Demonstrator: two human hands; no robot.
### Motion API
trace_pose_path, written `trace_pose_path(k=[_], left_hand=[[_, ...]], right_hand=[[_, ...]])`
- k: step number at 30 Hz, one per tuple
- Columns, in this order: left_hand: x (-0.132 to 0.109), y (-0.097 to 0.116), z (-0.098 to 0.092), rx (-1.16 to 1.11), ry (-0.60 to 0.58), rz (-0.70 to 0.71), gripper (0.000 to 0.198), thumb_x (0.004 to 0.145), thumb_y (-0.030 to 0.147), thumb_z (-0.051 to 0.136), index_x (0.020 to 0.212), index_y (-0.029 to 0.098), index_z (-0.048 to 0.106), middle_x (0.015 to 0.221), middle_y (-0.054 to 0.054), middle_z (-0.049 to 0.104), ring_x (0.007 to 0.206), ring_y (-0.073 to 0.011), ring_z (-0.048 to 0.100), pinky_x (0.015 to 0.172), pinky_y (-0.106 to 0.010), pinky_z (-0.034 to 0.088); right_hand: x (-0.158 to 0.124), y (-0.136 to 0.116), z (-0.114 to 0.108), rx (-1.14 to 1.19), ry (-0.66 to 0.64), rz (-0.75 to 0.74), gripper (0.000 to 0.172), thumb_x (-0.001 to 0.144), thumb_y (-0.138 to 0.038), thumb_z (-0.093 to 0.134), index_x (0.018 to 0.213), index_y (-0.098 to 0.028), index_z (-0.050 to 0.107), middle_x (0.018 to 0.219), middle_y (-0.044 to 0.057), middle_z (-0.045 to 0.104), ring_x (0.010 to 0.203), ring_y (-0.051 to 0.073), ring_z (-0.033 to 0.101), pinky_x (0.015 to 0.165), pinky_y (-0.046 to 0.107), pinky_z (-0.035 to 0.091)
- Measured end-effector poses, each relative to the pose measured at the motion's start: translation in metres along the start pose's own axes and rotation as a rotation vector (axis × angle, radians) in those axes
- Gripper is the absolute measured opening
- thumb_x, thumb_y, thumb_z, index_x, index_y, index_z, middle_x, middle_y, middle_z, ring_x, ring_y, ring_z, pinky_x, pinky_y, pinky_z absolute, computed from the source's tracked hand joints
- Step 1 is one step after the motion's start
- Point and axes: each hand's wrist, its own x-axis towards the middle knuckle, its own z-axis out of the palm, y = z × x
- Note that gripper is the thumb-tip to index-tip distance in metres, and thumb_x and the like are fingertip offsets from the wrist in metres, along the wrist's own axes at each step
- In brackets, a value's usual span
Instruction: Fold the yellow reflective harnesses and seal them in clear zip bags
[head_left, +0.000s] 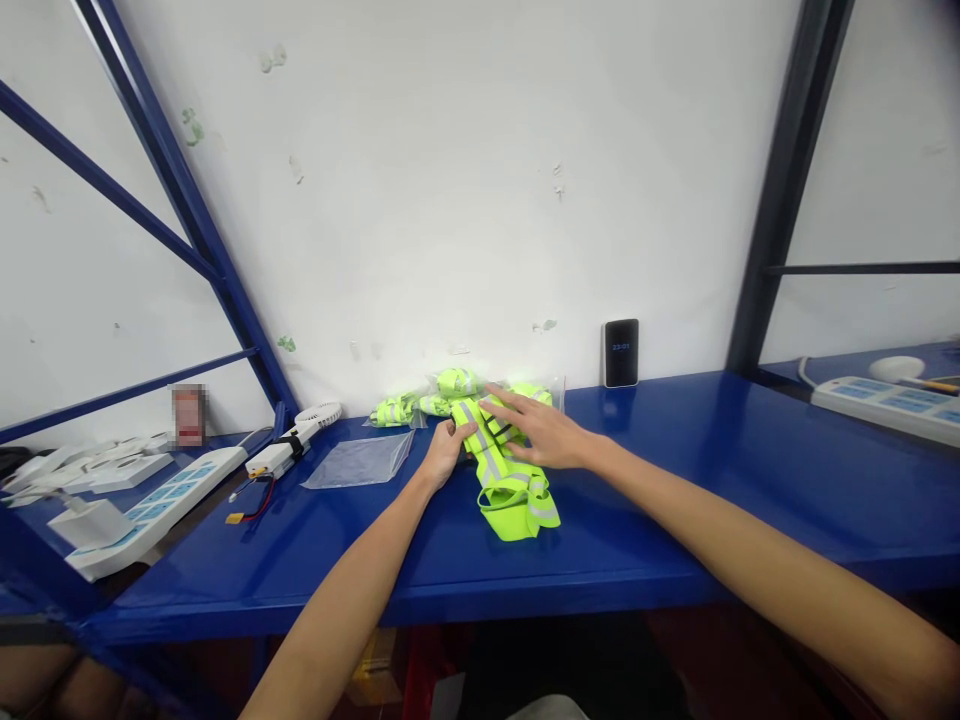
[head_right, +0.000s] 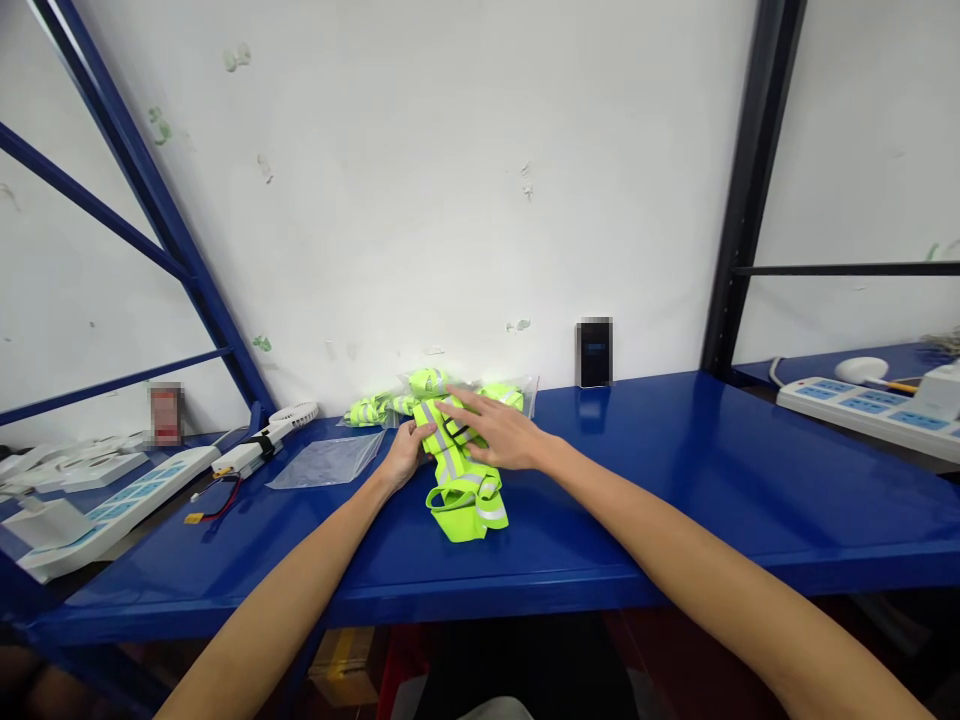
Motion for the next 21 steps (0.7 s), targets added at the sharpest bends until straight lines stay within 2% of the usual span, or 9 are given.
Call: trace_pose_path(k=[2, 6, 9, 12, 14, 16, 19, 21], left_hand=[[-0.001, 0.000, -0.001, -0.011, 0.030, 0.029, 0.042, 0.072, 0.050, 0.068, 0.085, 0.010, 0.066, 0.058, 0.001, 0.058, 0.044, -0.0079, 0.045, 0.045, -0.022, 0.037], [-0.003, 0.001, 0.001, -0.001, 0.062, 0.055, 0.040, 0.069, 0.050, 0.070, 0.079, 0.011, 0.065, 0.055, 0.002, 0.055, 0.044, -0.0081, 0.043, 0.043, -0.022, 0.034], [-0.006, 0.005, 0.003, 0.017, 0.057, 0.081, 0.043, 0.067, 0.051, 0.073, 0.081, 0.011, 0.067, 0.056, 0.000, 0.057, 0.045, -0.0093, 0.045, 0.043, -0.023, 0.034], [-0.008, 0.010, 0.002, 0.049, 0.039, 0.122, 0.046, 0.068, 0.052, 0.072, 0.086, 0.011, 0.069, 0.066, -0.003, 0.065, 0.054, -0.0136, 0.054, 0.049, -0.025, 0.041], [-0.008, 0.012, -0.001, 0.060, 0.022, 0.099, 0.050, 0.074, 0.058, 0.065, 0.091, 0.011, 0.070, 0.075, -0.005, 0.070, 0.065, -0.0182, 0.061, 0.059, -0.027, 0.047], [-0.006, 0.012, -0.003, 0.051, -0.001, -0.001, 0.063, 0.081, 0.068, 0.049, 0.101, 0.012, 0.070, 0.086, -0.008, 0.073, 0.079, -0.0231, 0.066, 0.069, -0.031, 0.050], [-0.003, 0.011, -0.001, 0.029, 0.004, -0.147, 0.079, 0.085, 0.075, 0.026, 0.122, 0.015, 0.063, 0.105, -0.010, 0.072, 0.101, -0.0280, 0.065, 0.080, -0.036, 0.052], [-0.002, 0.012, 0.006, -0.013, 0.022, -0.154, 0.080, 0.086, 0.076, 0.022, 0.133, 0.021, 0.054, 0.118, -0.009, 0.068, 0.111, -0.0280, 0.061, 0.086, -0.038, 0.051]], right_hand=[[0.005, -0.002, 0.007, -0.017, 0.003, -0.040, 0.079, 0.082, -0.010, 0.052, 0.152, -0.029, 0.022, 0.160, 0.009, 0.020, 0.141, 0.032, 0.031, 0.106, 0.051, 0.040], [0.006, 0.001, 0.010, 0.027, 0.044, -0.017, 0.073, 0.078, -0.002, 0.048, 0.145, -0.025, 0.032, 0.156, 0.014, 0.025, 0.132, 0.031, 0.043, 0.093, 0.044, 0.051], [0.003, 0.004, 0.010, 0.047, 0.067, -0.033, 0.064, 0.077, -0.001, 0.048, 0.136, -0.023, 0.040, 0.151, 0.014, 0.032, 0.130, 0.029, 0.044, 0.094, 0.044, 0.050], [-0.001, 0.007, 0.015, 0.080, 0.099, -0.048, 0.056, 0.077, -0.007, 0.055, 0.131, -0.022, 0.045, 0.148, 0.015, 0.036, 0.130, 0.029, 0.044, 0.097, 0.044, 0.048], [-0.003, 0.010, 0.019, 0.121, 0.130, -0.038, 0.054, 0.075, -0.012, 0.061, 0.127, -0.021, 0.048, 0.141, 0.015, 0.043, 0.125, 0.030, 0.048, 0.095, 0.044, 0.048], [-0.005, 0.012, 0.023, 0.169, 0.161, -0.015, 0.052, 0.074, -0.016, 0.065, 0.123, -0.021, 0.051, 0.130, 0.014, 0.052, 0.117, 0.029, 0.054, 0.093, 0.043, 0.048], [-0.007, 0.011, 0.026, 0.225, 0.233, 0.053, 0.046, 0.075, -0.021, 0.066, 0.119, -0.020, 0.055, 0.115, 0.012, 0.062, 0.104, 0.028, 0.060, 0.089, 0.042, 0.049], [-0.007, 0.007, 0.027, 0.264, 0.293, 0.154, 0.044, 0.074, -0.025, 0.067, 0.117, -0.020, 0.056, 0.108, 0.011, 0.065, 0.096, 0.027, 0.062, 0.085, 0.041, 0.049]])
